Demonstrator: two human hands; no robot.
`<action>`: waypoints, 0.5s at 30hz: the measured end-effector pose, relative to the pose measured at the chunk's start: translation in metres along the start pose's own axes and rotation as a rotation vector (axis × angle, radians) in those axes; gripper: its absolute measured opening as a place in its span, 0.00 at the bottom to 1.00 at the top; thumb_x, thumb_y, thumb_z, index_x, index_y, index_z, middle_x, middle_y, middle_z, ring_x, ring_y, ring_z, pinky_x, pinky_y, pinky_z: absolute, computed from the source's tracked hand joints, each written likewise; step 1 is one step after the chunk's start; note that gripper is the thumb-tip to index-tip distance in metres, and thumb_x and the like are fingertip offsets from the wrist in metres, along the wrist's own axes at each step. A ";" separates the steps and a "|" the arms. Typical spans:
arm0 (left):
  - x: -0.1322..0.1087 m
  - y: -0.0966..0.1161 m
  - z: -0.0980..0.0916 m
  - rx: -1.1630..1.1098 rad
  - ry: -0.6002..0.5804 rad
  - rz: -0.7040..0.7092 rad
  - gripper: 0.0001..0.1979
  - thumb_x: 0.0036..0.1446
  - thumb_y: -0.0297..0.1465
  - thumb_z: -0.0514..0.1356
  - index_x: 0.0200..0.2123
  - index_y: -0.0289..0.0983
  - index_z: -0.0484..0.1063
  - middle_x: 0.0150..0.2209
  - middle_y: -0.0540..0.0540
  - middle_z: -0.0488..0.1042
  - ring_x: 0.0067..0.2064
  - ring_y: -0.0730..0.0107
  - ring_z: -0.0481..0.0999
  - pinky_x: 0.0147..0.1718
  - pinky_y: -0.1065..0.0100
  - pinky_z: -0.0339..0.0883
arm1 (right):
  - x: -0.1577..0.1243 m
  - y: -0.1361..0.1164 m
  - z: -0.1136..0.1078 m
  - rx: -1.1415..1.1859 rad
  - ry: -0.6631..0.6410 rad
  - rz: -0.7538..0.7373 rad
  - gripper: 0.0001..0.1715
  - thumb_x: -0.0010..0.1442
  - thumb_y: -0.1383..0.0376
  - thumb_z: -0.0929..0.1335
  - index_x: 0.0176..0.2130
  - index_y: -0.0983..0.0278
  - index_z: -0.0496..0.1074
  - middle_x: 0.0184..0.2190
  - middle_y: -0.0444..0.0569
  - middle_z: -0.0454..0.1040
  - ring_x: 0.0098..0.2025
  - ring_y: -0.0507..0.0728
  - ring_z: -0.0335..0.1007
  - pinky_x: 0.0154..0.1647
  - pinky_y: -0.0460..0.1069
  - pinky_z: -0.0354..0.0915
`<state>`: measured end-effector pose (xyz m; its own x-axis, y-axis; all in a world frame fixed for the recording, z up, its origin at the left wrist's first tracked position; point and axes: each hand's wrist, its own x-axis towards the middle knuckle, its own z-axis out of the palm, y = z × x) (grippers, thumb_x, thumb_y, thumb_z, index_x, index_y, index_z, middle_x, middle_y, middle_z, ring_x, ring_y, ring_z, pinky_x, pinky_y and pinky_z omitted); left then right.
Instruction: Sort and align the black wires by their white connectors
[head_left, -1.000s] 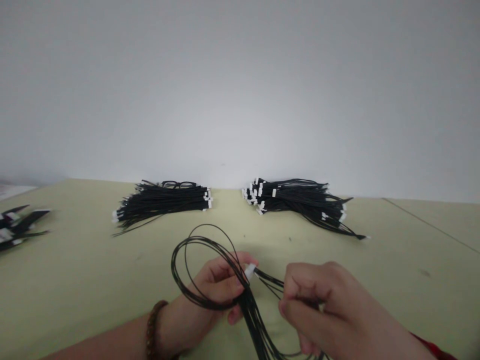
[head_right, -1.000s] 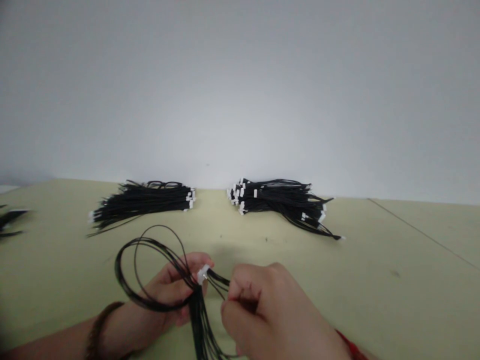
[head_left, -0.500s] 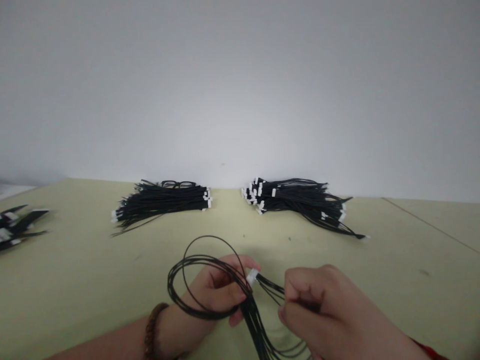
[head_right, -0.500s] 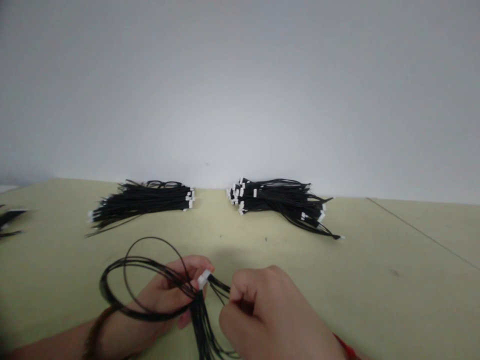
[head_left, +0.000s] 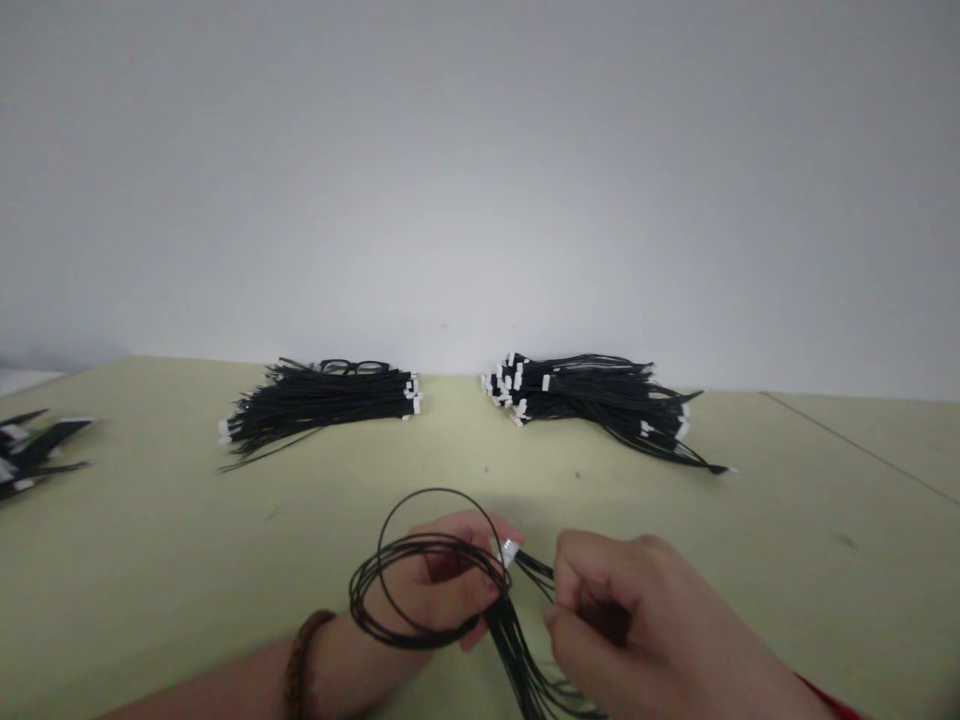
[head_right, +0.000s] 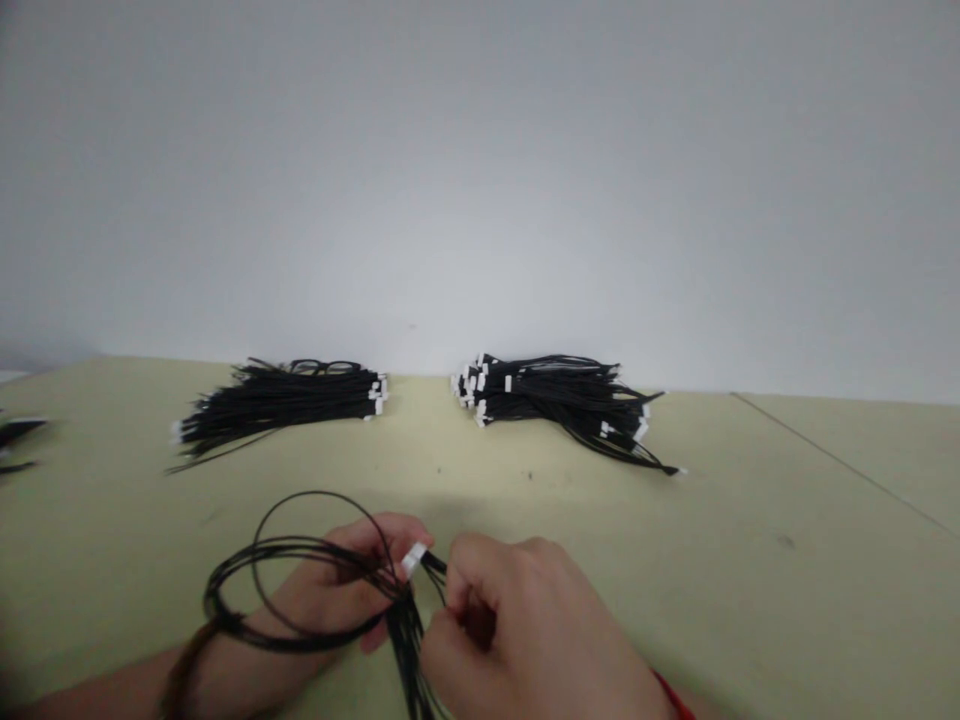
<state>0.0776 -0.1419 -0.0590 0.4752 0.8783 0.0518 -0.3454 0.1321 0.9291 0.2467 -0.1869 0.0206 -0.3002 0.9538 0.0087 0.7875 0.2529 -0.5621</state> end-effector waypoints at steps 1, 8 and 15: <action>0.000 0.000 0.000 0.008 -0.003 -0.008 0.14 0.45 0.38 0.69 0.34 0.37 0.76 0.19 0.52 0.66 0.15 0.80 0.60 0.11 0.77 0.52 | -0.001 0.000 0.001 -0.032 0.024 -0.023 0.11 0.52 0.69 0.61 0.20 0.61 0.58 0.16 0.39 0.60 0.19 0.51 0.56 0.18 0.45 0.47; -0.004 -0.002 -0.003 0.040 -0.012 -0.055 0.11 0.47 0.37 0.68 0.33 0.38 0.77 0.20 0.51 0.66 0.16 0.80 0.61 0.14 0.76 0.52 | -0.002 0.007 0.011 -0.196 0.116 -0.139 0.15 0.61 0.67 0.59 0.23 0.61 0.61 0.18 0.42 0.66 0.18 0.51 0.59 0.18 0.46 0.49; 0.003 -0.002 -0.006 0.125 0.079 0.018 0.16 0.46 0.41 0.67 0.34 0.36 0.76 0.19 0.52 0.66 0.16 0.79 0.59 0.14 0.75 0.49 | -0.005 0.008 -0.004 -0.395 0.358 -0.330 0.08 0.61 0.67 0.61 0.30 0.62 0.66 0.23 0.46 0.69 0.23 0.56 0.66 0.22 0.49 0.56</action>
<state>0.0746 -0.1370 -0.0628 0.4031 0.9141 0.0447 -0.2472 0.0617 0.9670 0.2567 -0.1892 0.0189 -0.4167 0.7930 0.4443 0.8438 0.5193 -0.1354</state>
